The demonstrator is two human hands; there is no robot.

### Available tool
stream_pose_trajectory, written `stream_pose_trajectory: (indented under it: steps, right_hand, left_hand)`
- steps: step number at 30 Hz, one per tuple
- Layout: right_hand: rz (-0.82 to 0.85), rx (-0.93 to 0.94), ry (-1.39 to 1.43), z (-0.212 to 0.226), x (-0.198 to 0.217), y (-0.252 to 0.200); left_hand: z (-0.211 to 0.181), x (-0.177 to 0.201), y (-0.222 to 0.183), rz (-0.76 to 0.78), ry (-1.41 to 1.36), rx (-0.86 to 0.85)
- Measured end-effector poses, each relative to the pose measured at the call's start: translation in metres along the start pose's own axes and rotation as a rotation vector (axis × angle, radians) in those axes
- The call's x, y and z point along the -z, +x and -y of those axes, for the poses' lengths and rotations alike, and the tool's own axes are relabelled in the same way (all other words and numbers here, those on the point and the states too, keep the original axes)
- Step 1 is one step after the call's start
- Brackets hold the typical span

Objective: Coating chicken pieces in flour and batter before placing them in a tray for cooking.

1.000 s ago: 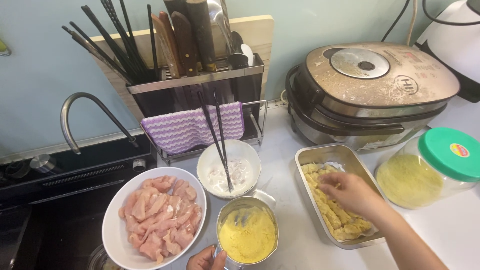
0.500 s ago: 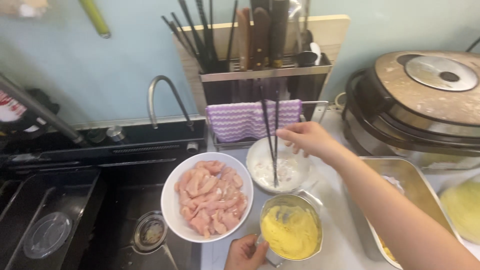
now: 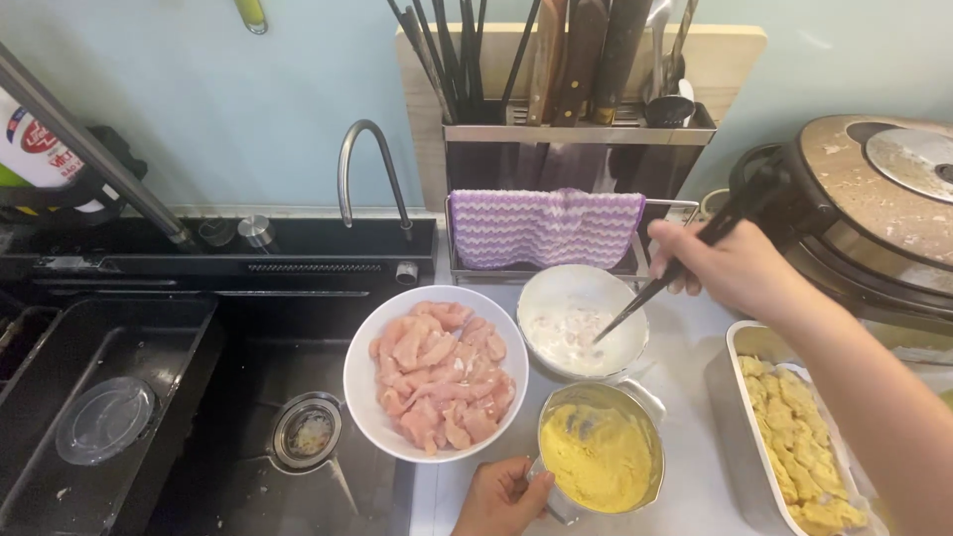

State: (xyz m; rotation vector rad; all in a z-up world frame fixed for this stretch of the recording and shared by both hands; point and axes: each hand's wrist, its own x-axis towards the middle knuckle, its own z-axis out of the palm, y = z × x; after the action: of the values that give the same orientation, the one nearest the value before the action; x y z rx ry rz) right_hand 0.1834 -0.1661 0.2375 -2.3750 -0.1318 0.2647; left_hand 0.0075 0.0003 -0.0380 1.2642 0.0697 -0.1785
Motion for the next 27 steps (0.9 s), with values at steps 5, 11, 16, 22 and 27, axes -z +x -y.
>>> stream_pose_trajectory:
  steps: [5,11,16,22,27]
  right_hand:
    - [-0.015,0.061,0.165,-0.038,-0.029,-0.001]
    - [-0.102,0.215,0.367,-0.039,-0.035,-0.006]
    - [-0.153,0.182,-0.007,-0.023,-0.02,-0.022]
    - [-0.157,0.76,-0.154,-0.052,-0.045,-0.022]
    - [-0.279,0.335,0.294,-0.094,-0.058,-0.003]
  left_hand:
    - [-0.002,-0.001,-0.002,-0.029,0.039,-0.019]
    - [-0.004,-0.002,-0.003,-0.014,0.028,0.002]
    - [-0.009,-0.004,-0.004,-0.029,0.007,0.041]
    - [-0.012,-0.005,-0.004,-0.045,0.079,0.021]
    - [-0.014,-0.004,-0.006,-0.034,0.071,0.009]
